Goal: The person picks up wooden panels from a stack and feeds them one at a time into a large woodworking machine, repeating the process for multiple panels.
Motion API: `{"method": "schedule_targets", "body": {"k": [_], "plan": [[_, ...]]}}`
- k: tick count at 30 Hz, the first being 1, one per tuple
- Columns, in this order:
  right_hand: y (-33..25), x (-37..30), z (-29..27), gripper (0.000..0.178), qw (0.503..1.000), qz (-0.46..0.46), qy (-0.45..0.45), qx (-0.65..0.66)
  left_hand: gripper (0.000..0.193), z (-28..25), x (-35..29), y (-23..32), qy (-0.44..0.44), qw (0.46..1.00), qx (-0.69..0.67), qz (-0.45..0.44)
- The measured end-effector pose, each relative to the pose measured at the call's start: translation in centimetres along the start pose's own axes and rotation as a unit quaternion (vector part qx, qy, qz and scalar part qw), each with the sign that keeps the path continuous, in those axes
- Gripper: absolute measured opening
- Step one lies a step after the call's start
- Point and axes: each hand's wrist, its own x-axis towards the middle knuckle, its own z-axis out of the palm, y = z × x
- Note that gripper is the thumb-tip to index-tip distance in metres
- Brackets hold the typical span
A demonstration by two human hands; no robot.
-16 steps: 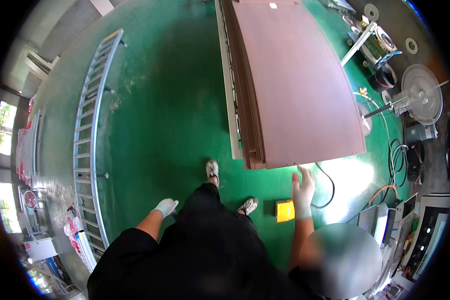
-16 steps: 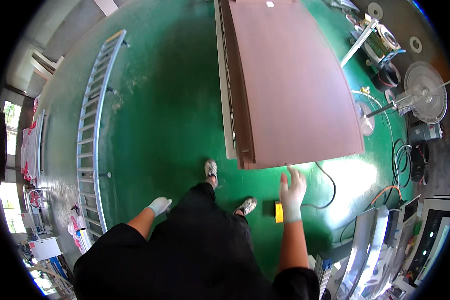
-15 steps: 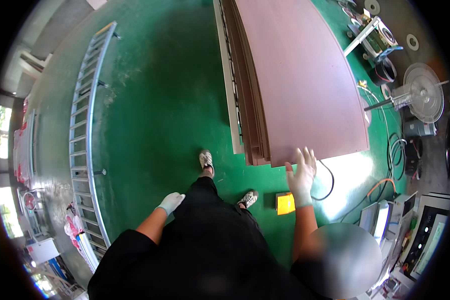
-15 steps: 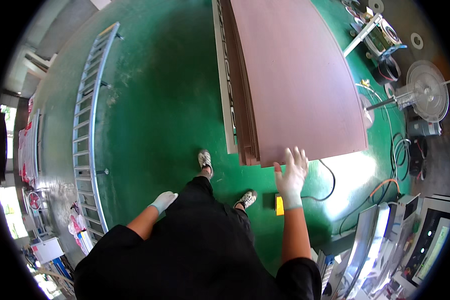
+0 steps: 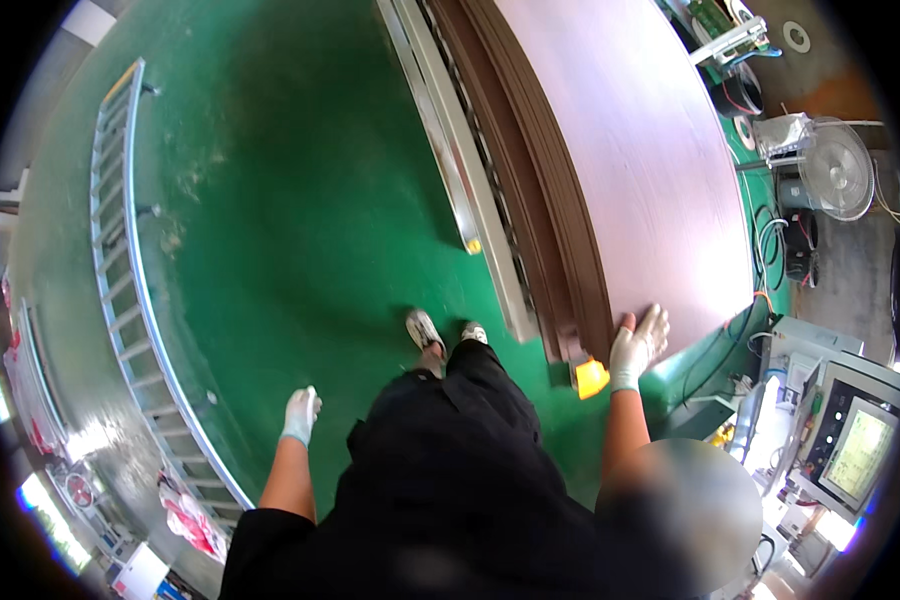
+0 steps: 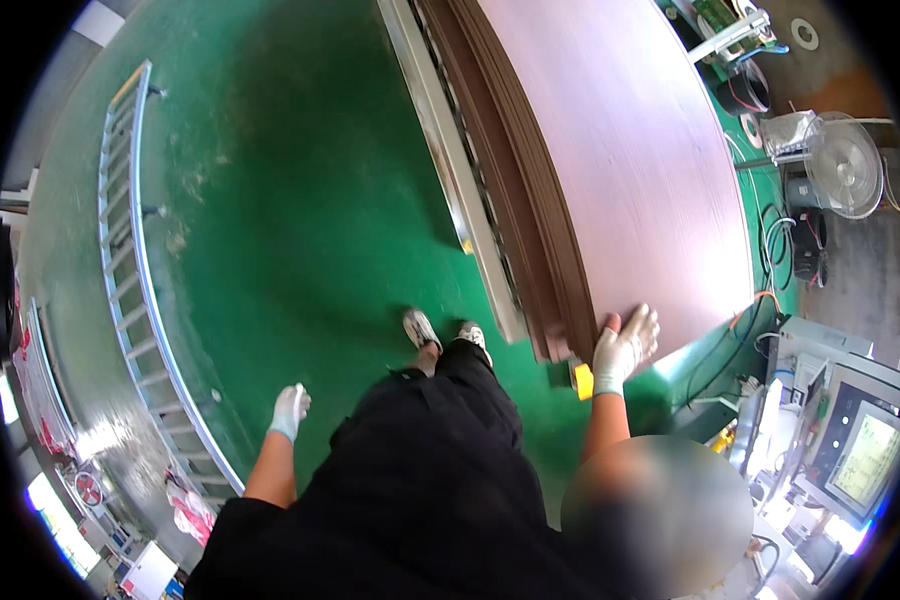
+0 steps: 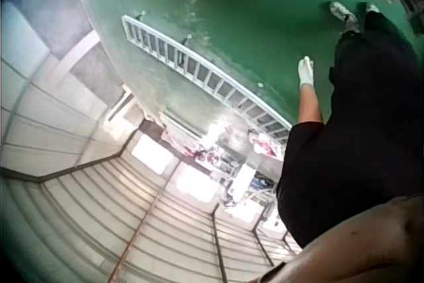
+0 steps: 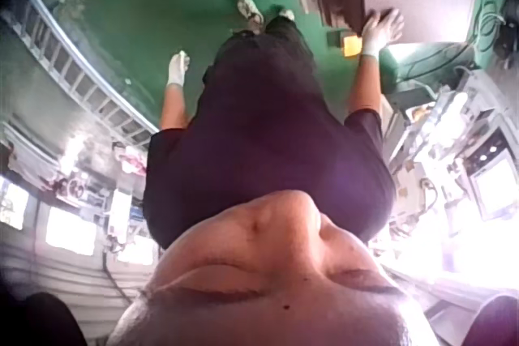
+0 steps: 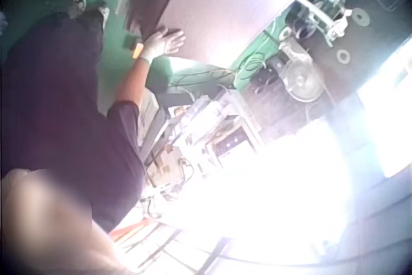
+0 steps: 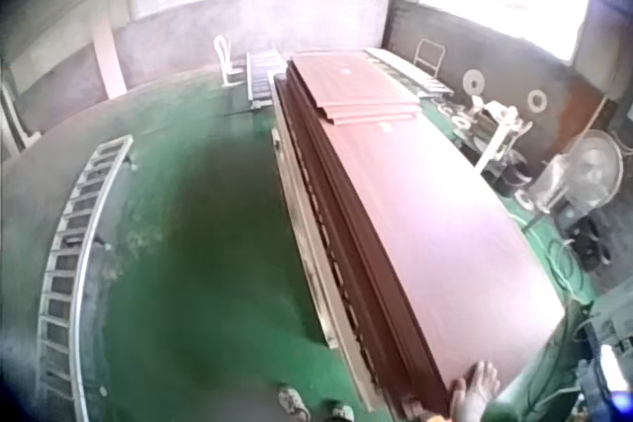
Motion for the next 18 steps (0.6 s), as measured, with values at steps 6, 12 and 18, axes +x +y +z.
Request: {"method": "schedule_targets", "body": {"k": [6, 12, 18], "plan": [[-8.0, 5.0, 1.2, 0.066, 0.98, 0.193, -0.01, -0.048, 0.021, -2.4, 6.6, 5.2, -0.002, 0.999, -0.047, -0.006], [-15.4, 12.6, 2.7, 0.069, 0.963, 0.259, -0.02, -0.077, 0.04, 1.0, 10.7, 22.3, -0.064, 0.929, 0.271, 0.246], [-35.9, 26.7, 2.7, 0.058, 0.986, 0.141, 0.087, -0.016, 0.04, -2.4, 12.4, 42.8, -0.105, 0.828, 0.44, 0.33]]}}
